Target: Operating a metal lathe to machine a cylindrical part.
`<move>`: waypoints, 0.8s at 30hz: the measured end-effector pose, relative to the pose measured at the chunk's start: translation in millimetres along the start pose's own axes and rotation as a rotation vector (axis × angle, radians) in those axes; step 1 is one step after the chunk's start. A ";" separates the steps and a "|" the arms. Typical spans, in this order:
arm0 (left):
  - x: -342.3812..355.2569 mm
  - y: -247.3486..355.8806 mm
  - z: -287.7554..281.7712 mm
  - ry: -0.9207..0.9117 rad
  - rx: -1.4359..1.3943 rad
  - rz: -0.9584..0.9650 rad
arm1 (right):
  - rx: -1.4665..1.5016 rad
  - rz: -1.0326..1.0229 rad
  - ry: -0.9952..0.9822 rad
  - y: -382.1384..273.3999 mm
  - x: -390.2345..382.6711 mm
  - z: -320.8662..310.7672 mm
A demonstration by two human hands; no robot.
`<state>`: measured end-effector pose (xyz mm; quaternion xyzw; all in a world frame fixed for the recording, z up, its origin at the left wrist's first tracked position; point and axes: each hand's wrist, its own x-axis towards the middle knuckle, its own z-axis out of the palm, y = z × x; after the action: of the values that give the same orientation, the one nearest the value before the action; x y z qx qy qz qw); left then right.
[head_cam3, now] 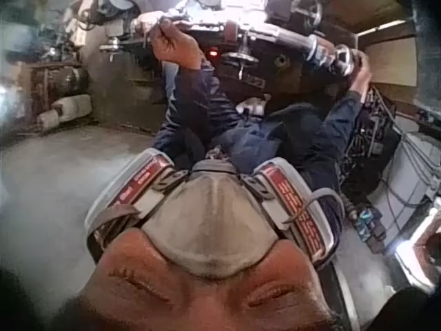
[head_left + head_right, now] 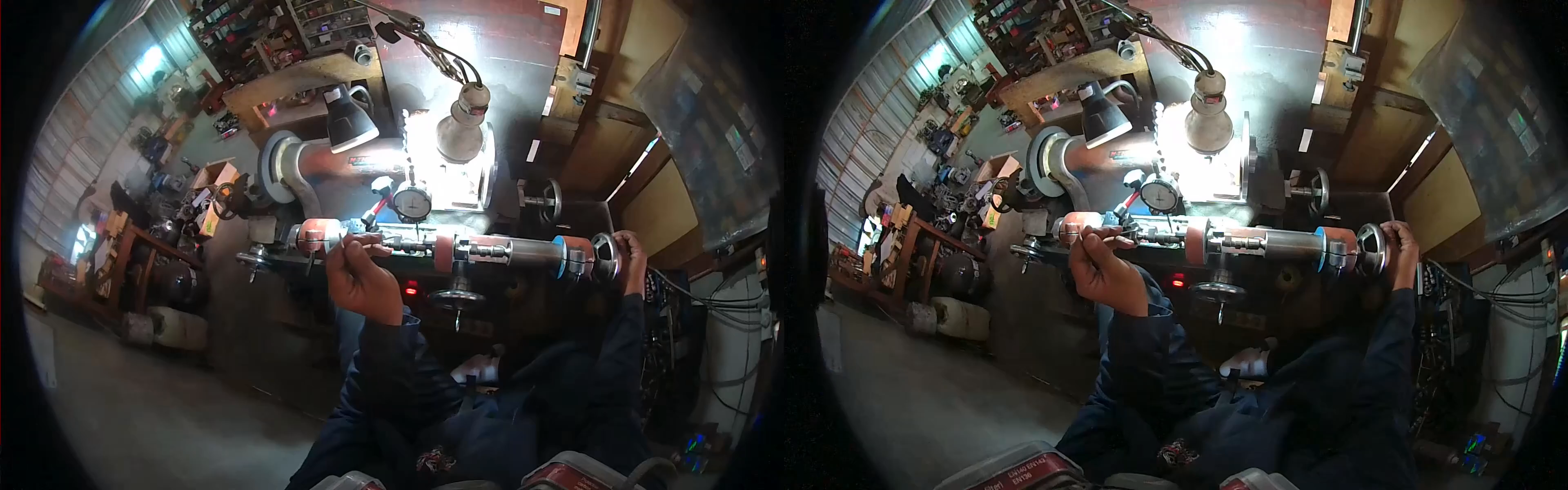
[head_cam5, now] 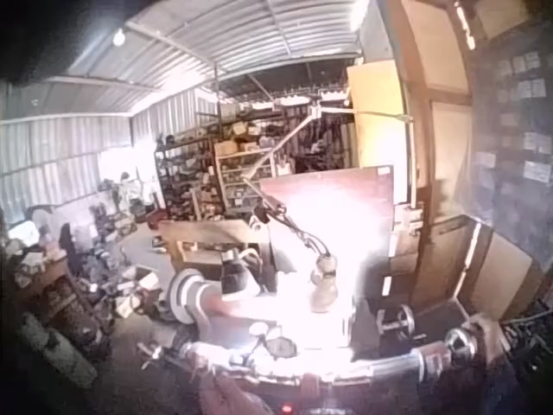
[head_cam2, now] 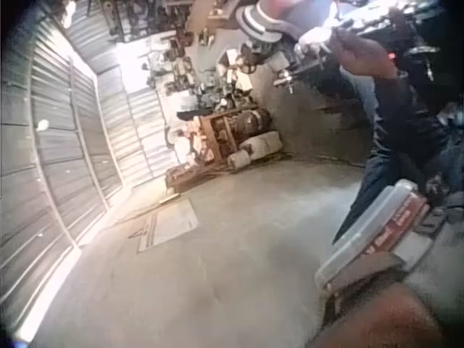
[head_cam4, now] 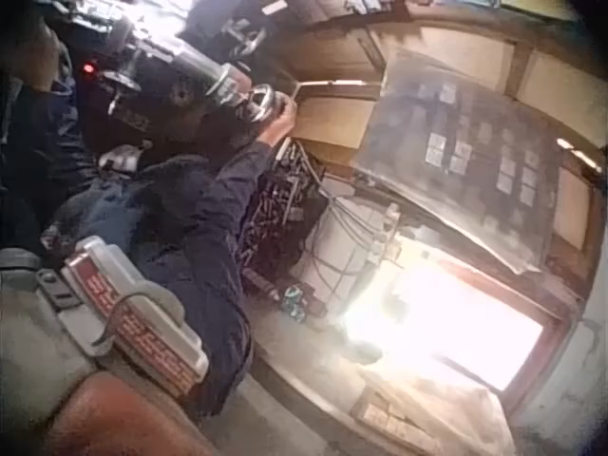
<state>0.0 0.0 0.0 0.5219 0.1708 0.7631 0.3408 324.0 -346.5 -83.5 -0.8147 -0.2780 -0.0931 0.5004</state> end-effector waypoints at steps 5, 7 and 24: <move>8.9 2.1 -2.0 -0.014 -0.057 -0.237 | 0.313 0.157 -0.181 9.5 1.0 10.6; 10.1 4.5 -2.6 -0.029 -0.048 -0.264 | 0.415 0.212 -0.243 15.5 -5.9 13.3; 1.7 1.9 -2.0 -0.110 -0.167 -0.360 | -0.192 0.019 -0.092 -51.1 -46.8 -18.5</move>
<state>-2.9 0.1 1.5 0.4936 0.1785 0.6719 0.5225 259.7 -361.8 -55.6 -0.8648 -0.2828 -0.0771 0.4077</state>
